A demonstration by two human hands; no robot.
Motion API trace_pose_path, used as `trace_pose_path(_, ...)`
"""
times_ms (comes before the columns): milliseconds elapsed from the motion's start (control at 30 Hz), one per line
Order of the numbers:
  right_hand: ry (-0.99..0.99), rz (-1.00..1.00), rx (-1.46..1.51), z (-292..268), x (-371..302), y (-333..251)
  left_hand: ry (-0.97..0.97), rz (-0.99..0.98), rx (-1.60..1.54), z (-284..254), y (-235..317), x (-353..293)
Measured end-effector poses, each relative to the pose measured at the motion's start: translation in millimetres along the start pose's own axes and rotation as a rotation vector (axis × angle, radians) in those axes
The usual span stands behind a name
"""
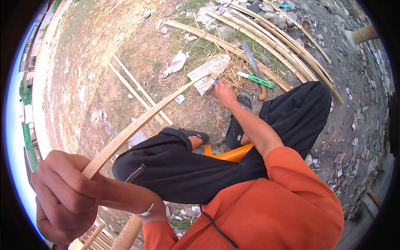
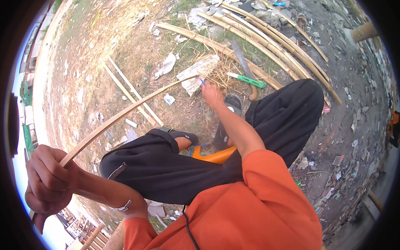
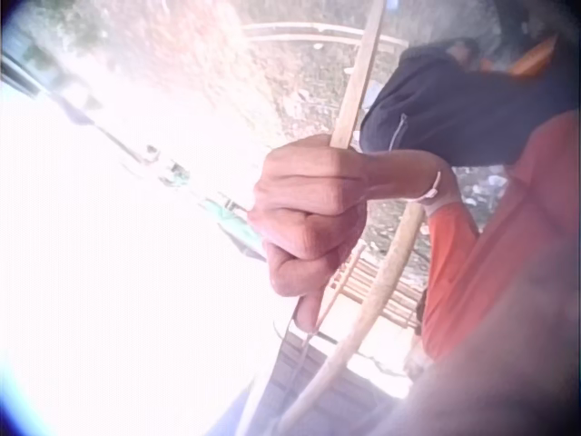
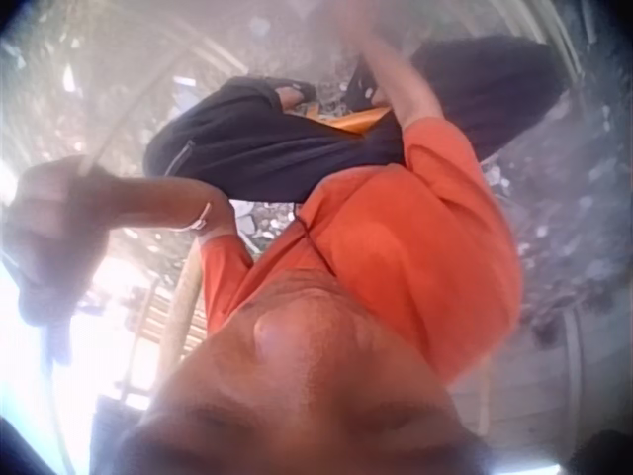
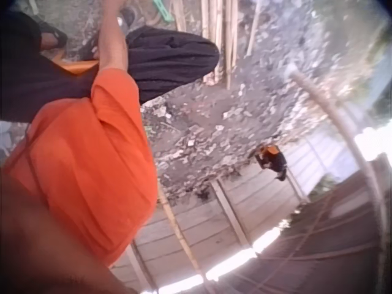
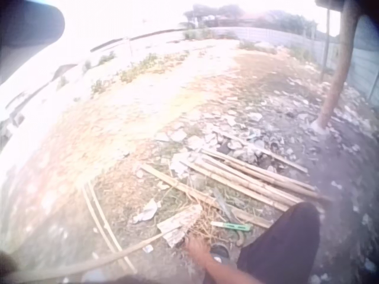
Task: The person holds a long, thin bamboo stick and uses a small knife to shave and sharpen one end. The person rotates the stick and continues shaving along its length to create a pointed tip.
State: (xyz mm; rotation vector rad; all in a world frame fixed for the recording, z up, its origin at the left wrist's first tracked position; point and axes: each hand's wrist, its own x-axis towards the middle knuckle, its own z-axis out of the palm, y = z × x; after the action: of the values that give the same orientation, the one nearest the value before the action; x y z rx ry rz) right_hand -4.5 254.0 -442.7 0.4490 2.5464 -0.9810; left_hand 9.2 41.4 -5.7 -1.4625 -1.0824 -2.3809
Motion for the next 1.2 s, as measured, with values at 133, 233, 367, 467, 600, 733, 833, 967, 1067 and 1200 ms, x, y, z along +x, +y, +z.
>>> trace_pose_path(133, 0.018, 0.052, -0.051, 4.8, 2.8, 13.7, -0.045, -0.056, 0.118, 7.1, -9.3, 11.2)
trace_pose_path(233, -0.072, 0.075, -0.084, -10.2, 8.1, 6.8, 0.004, -0.082, 0.156, 5.4, -5.1, 11.9)
trace_pose_path(367, -0.214, -0.095, -0.064, -69.8, -13.0, -32.9, 0.083, -0.12, 0.198, 1.9, 1.7, 9.3)
trace_pose_path(467, -0.149, -0.254, 0.129, -118.0, -75.0, -84.8, 0.065, -0.107, 0.199, -0.7, 0.0, 9.9)
trace_pose_path(600, -0.07, -0.283, 0.28, -121.0, -120.6, -100.6, 0.01, -0.086, 0.185, 6.3, -8.1, 11.5)
trace_pose_path(733, -0.034, -0.297, 0.242, -102.9, -108.7, -81.7, -0.049, -0.07, 0.206, 20.8, -10.7, 12.7)
trace_pose_path(833, -0.018, -0.331, 0.272, -107.3, -118.2, -93.9, -0.079, -0.07, 0.226, 26.4, -11.5, 11.9)
trace_pose_path(967, 0.026, -0.314, 0.229, -89.7, -104.9, -83.2, -0.093, -0.071, 0.222, 22.5, -13.0, 13.6)
trace_pose_path(1067, 0.045, -0.337, 0.194, -87.6, -106.4, -78.7, -0.062, -0.082, 0.215, 17.1, -9.3, 12.0)
trace_pose_path(1200, 0.047, -0.331, 0.244, -87.0, -121.3, -86.5, -0.061, -0.092, 0.183, 15.7, -9.8, 10.8)
